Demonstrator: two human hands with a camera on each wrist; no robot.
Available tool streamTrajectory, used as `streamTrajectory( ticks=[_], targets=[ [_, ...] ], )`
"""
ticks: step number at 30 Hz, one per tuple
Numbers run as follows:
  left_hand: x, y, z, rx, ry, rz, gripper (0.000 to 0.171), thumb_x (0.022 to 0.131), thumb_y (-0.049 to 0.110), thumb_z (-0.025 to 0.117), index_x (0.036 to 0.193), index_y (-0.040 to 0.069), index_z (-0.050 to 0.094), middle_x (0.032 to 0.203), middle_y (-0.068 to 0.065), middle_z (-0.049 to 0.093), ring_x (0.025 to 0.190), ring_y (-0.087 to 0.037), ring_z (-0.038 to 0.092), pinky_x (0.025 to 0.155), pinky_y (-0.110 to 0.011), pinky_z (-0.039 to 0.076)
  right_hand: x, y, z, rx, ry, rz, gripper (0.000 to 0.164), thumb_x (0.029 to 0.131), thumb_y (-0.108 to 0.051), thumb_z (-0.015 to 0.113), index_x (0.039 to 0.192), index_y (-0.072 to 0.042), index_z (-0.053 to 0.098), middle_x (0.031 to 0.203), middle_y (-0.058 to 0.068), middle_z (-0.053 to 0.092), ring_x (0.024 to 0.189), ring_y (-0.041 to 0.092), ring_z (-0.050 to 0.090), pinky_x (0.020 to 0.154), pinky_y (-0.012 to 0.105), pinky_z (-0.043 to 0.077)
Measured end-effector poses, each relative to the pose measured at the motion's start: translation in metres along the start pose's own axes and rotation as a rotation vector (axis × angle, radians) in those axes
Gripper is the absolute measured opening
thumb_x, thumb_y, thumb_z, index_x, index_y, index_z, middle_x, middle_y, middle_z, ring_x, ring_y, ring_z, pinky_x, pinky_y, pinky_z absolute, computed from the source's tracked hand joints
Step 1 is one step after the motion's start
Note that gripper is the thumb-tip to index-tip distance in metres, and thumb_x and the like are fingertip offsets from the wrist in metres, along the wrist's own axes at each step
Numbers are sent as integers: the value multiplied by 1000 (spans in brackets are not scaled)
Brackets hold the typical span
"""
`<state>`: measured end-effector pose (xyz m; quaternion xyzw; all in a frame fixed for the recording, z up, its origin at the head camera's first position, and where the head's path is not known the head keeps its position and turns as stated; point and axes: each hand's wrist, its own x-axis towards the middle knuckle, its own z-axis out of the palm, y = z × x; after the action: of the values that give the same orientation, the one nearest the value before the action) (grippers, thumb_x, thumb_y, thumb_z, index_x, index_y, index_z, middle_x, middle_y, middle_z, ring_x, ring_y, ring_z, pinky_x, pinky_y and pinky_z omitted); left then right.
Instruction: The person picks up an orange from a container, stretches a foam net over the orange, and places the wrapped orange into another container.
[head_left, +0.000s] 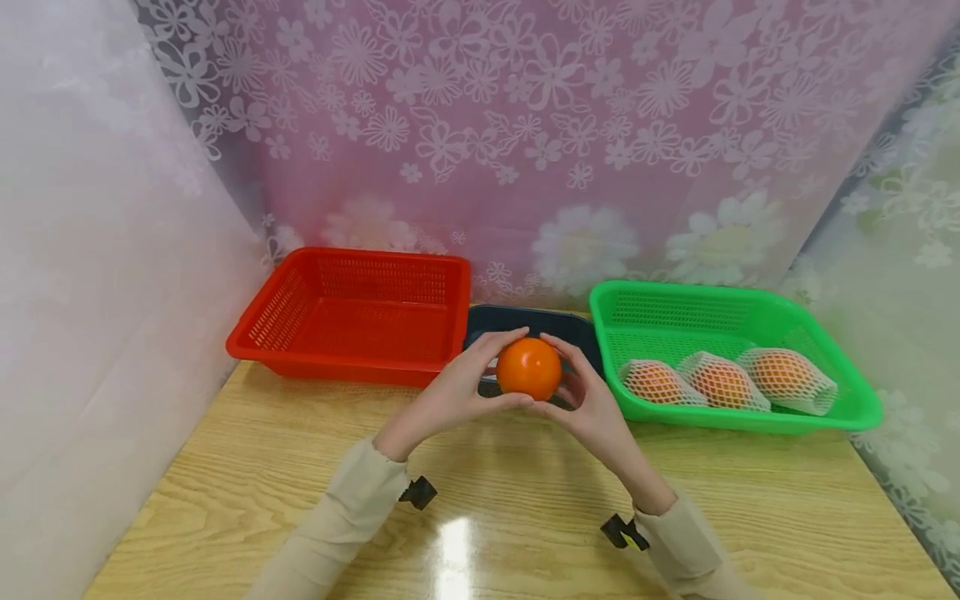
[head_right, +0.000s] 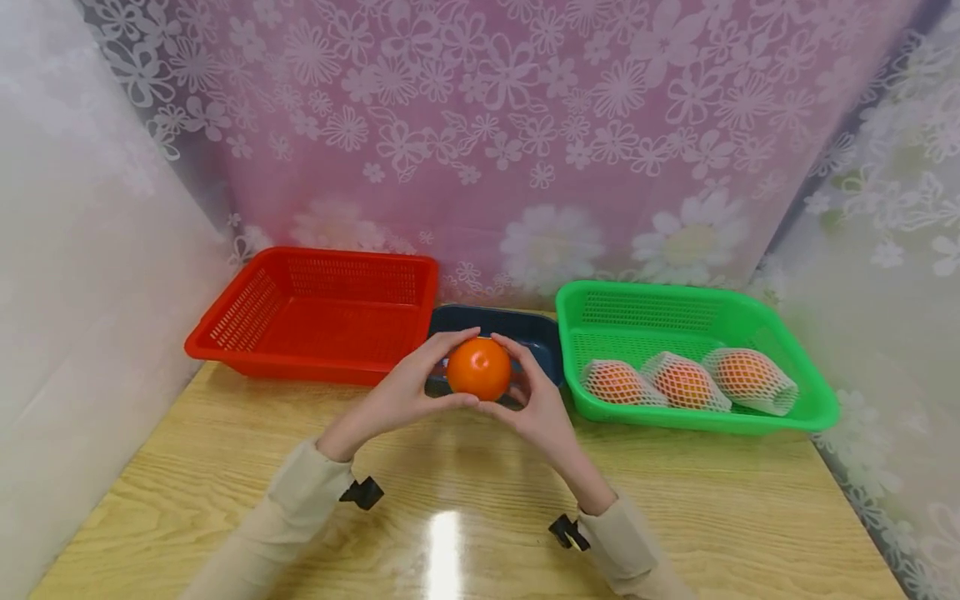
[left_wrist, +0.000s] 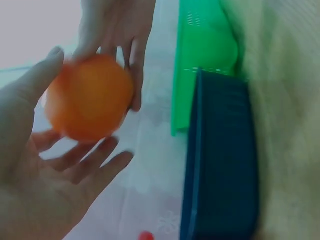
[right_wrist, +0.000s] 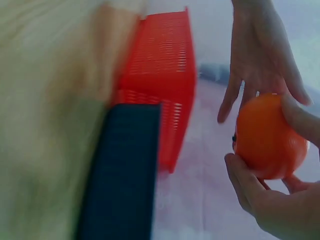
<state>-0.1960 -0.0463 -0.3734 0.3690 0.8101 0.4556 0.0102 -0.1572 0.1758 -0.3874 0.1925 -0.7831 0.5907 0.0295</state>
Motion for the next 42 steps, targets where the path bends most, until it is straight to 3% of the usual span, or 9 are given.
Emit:
streamTrajectory(
  ticks=[7, 11, 15, 22, 26, 31, 36, 40, 42],
  targets=[
    [-10, -17, 18, 0, -111, -28, 82, 84, 31, 84, 153, 12, 43, 150, -5, 51, 125, -22, 58, 98, -32, 54, -20, 25, -1, -130, -76, 3, 83, 81, -5, 85, 151, -13, 42, 148, 15, 44, 121, 37, 60, 100, 42, 52],
    [-15, -25, 29, -6, -139, -103, 82, 83, 35, 84, 151, 12, 45, 148, -4, 53, 122, -21, 60, 94, -24, 54, -26, 35, 0, -187, -120, -14, 79, 81, -5, 84, 149, -5, 43, 144, 20, 46, 120, 41, 59, 97, 44, 53],
    [-19, -32, 37, 11, -154, -148, 79, 82, 36, 85, 148, 12, 48, 144, -4, 56, 121, -20, 60, 92, -24, 54, -27, 41, 0, -234, -161, -34, 74, 82, -6, 83, 146, 1, 46, 139, 25, 51, 117, 43, 61, 93, 47, 55],
    [-26, -41, 46, 138, -185, -166, 77, 83, 45, 83, 145, 16, 49, 136, 0, 61, 115, -17, 59, 95, -31, 52, -27, 50, 0, -264, -273, 52, 70, 87, -15, 80, 147, -4, 45, 144, 24, 50, 116, 42, 62, 94, 52, 54],
    [-29, -43, 48, 145, -205, -179, 79, 84, 46, 82, 148, 17, 47, 139, 0, 59, 118, -19, 59, 97, -34, 52, -29, 54, 2, -273, -311, 55, 69, 89, -17, 79, 147, -4, 42, 144, 25, 49, 114, 42, 63, 91, 48, 56],
    [-32, -44, 48, 152, -218, -187, 80, 85, 46, 80, 150, 16, 44, 144, -3, 56, 122, -22, 57, 101, -39, 51, -29, 56, 5, -282, -322, 70, 68, 91, -19, 77, 147, -6, 42, 145, 24, 48, 113, 40, 64, 90, 44, 57],
    [-33, -45, 46, 158, -249, -185, 78, 89, 45, 76, 153, 15, 42, 144, -4, 54, 120, -23, 58, 99, -38, 52, -26, 52, 5, -282, -339, 73, 67, 93, -19, 75, 148, -3, 41, 145, 25, 48, 114, 40, 62, 92, 47, 56],
    [-33, -47, 46, 161, -280, -167, 77, 91, 45, 74, 154, 16, 40, 143, -5, 53, 116, -21, 60, 96, -35, 53, -15, 38, -1, -347, -310, 4, 60, 94, -19, 73, 146, -2, 47, 144, 21, 52, 115, 39, 62, 93, 50, 55],
    [-32, -47, 46, 158, -301, -160, 78, 91, 46, 73, 155, 17, 38, 145, -5, 51, 116, -20, 59, 96, -34, 53, -4, 31, -4, -445, -251, -55, 53, 96, -20, 72, 144, -7, 52, 140, 17, 56, 114, 36, 63, 92, 50, 55]
  ],
)
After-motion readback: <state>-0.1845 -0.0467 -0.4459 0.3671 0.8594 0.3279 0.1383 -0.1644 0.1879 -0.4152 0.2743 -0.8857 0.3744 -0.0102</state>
